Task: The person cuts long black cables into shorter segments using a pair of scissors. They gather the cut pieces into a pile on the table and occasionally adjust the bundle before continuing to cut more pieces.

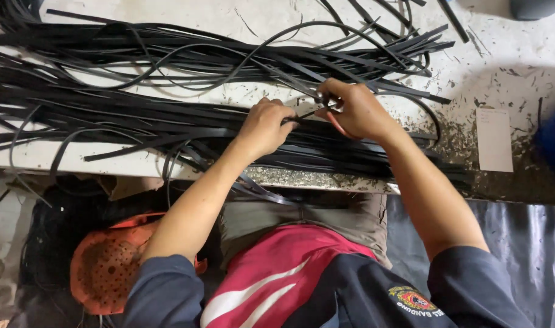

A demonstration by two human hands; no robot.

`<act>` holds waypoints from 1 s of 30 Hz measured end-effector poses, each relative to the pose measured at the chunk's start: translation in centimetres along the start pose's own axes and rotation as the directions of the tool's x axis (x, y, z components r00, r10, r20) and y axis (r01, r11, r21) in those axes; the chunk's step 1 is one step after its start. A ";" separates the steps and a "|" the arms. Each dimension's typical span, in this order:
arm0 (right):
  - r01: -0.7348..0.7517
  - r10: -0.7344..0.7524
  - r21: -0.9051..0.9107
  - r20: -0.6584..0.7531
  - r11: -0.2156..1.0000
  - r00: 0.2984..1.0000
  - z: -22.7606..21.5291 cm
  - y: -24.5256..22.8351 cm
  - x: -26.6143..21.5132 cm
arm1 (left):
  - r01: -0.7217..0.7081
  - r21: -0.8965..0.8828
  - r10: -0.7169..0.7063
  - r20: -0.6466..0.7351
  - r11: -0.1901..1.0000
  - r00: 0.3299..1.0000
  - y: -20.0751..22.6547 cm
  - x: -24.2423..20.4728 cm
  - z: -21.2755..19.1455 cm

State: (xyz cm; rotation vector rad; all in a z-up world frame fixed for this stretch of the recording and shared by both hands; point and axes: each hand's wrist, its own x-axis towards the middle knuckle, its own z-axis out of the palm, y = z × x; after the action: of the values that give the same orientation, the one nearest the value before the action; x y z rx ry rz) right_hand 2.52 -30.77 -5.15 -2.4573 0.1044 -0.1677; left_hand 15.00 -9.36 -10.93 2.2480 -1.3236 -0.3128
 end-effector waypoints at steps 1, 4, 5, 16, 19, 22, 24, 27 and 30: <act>-0.001 0.001 -0.002 -0.004 1.000 1.000 0.4 0.1 -0.2 | -0.004 0.001 0.004 -0.001 1.000 1.000 0.4 -0.1 -0.3; -0.029 0.029 0.014 -0.005 0.999 1.000 0.5 -0.1 -0.6 | -0.094 0.029 0.097 -0.092 0.995 0.991 2.2 -0.6 -2.0; -0.025 0.025 0.071 -0.006 0.997 1.000 0.2 -0.7 -0.9 | -0.104 -0.052 0.095 -0.144 0.993 0.985 3.2 -1.2 -3.0; 0.063 -0.037 0.454 -0.067 0.889 0.997 -3.1 -6.4 -4.2 | -0.184 -0.729 -0.111 -0.336 0.659 0.935 9.7 -5.9 -8.2; 0.117 -0.076 0.533 -0.098 0.838 0.992 -3.1 -7.1 -4.7 | -0.263 -0.763 -0.099 -0.391 0.590 0.915 10.6 -6.3 -7.9; 0.137 -0.090 0.592 -0.108 0.794 0.990 -3.0 -7.6 -5.0 | -0.324 -0.772 -0.055 -0.419 0.547 0.906 10.7 -6.7 -7.6; 0.161 -0.108 0.612 -0.124 0.774 0.986 -3.1 -7.7 -5.2 | -0.367 -0.759 -0.047 -0.462 0.538 0.886 10.7 -6.8 -7.4; 0.187 -0.114 0.634 -0.154 0.750 0.981 -2.8 -8.4 -5.2 | -0.372 -0.760 -0.110 -0.499 0.533 0.860 10.9 -7.0 -6.8; 0.211 -0.113 0.624 -0.193 0.753 0.975 -3.1 -9.3 -5.4 | -0.402 -0.746 -0.160 -0.553 0.531 0.817 10.5 -7.0 -7.2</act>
State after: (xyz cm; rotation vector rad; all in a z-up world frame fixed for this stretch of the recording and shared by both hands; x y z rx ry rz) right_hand -2.96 -24.85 2.58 -1.7542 -0.0973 -0.3899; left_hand 6.80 -5.25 0.31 1.2169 -0.7252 -0.1462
